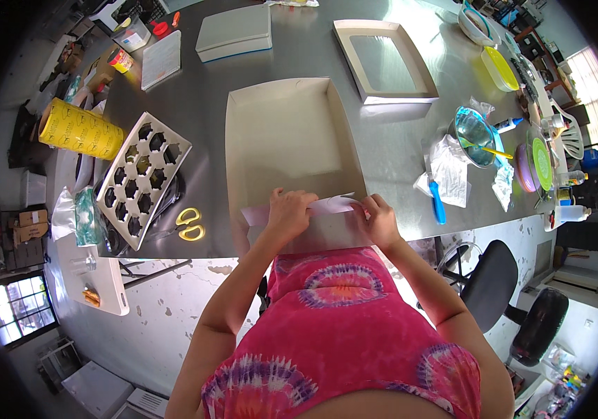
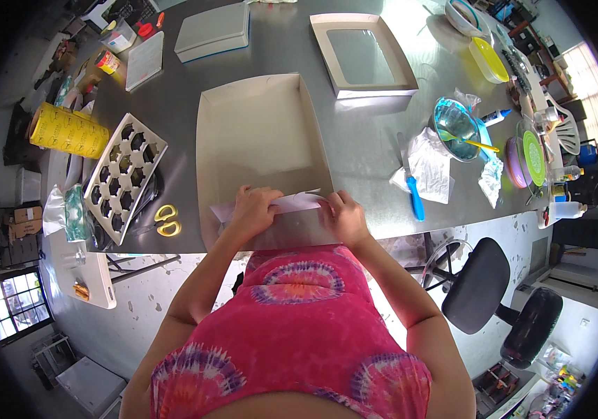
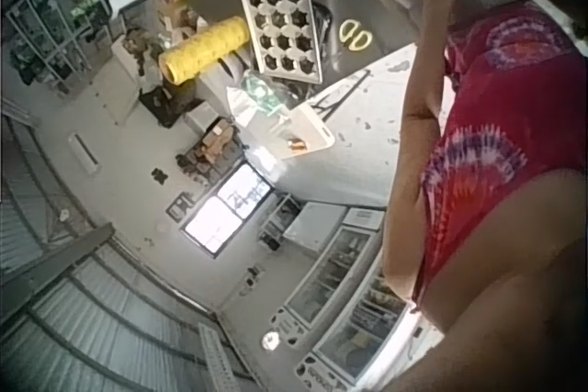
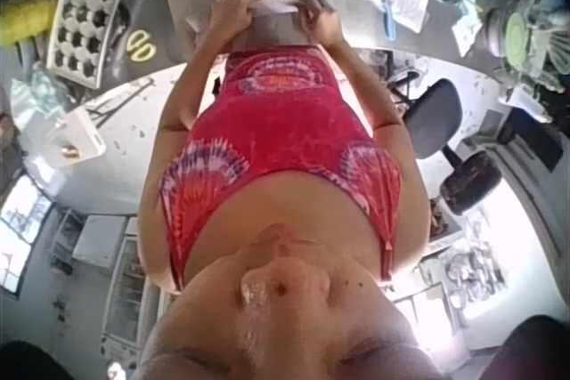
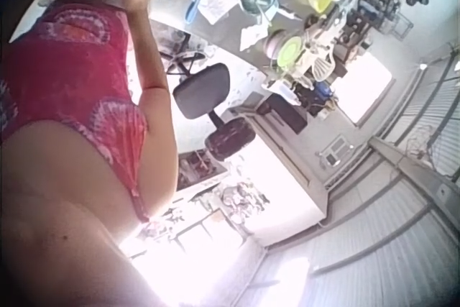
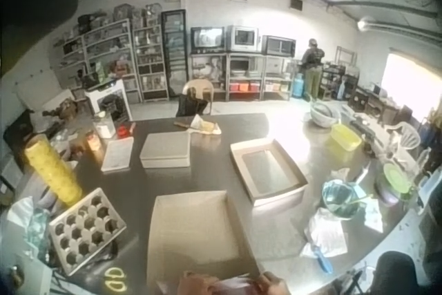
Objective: Removing cardboard punch-outs and folding bakery box components for cupcakes or pastries.
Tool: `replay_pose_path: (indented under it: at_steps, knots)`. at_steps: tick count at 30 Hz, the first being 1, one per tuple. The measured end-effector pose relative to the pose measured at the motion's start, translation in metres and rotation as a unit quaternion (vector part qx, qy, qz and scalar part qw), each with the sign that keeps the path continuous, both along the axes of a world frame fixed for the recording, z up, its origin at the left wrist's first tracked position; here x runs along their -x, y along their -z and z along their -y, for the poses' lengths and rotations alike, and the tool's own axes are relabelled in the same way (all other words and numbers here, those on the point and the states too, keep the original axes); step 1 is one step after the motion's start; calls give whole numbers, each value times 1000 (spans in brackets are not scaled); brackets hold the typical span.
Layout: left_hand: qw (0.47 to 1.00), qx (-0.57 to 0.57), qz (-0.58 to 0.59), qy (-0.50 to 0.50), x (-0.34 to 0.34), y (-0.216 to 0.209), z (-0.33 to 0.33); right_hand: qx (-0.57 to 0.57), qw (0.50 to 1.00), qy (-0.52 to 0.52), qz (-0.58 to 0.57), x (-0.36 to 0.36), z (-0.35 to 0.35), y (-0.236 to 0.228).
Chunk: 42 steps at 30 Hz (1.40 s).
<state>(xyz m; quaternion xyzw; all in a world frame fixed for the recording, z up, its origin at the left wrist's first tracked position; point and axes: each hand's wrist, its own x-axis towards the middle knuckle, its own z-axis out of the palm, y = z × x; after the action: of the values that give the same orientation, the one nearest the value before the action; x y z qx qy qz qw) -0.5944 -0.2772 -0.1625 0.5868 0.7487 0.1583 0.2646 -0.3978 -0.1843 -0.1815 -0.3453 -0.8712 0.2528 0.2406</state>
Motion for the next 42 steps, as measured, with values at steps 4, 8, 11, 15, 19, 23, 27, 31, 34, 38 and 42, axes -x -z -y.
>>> replay_pose_path:
  at_steps: [4, 8, 11, 15, 19, 23, 27, 31, 34, 38, 42]
  knots:
    - [996, 77, 35, -4, -5, -22, -14, 38, 998, 24, -48, -5, 0, 9]
    - [991, 118, 54, 17, -9, -17, -24, 64, 995, 46, -67, -8, 3, 14]
    - [994, 102, 35, 7, -9, 0, -20, 53, 994, 50, -85, -10, 6, 17]
    - [994, -55, 80, 46, -3, 10, -13, -20, 999, 6, -45, -3, 10, 3]
    - [975, -140, 175, 3, 2, 13, -6, -98, 987, -50, 113, 7, 13, -4]
    - [967, -197, 159, 18, -3, 8, -1, -108, 973, -88, 183, 17, 14, 2]
    - [968, -210, 125, 57, 0, 9, 5, -86, 966, -99, 222, 20, 13, -6]
    - [966, -240, 46, 80, 1, 3, 13, -68, 973, -93, 201, 13, 5, -22]
    - [970, -234, 2, 59, -5, -14, 25, -50, 992, -30, 109, 10, 12, -29]
    - [942, -323, -1, -88, 24, -35, 53, -97, 991, -92, 2, 29, 23, -44]
    - [972, -151, -99, -147, 79, -37, 97, -113, 972, -200, -49, 89, 35, -56]
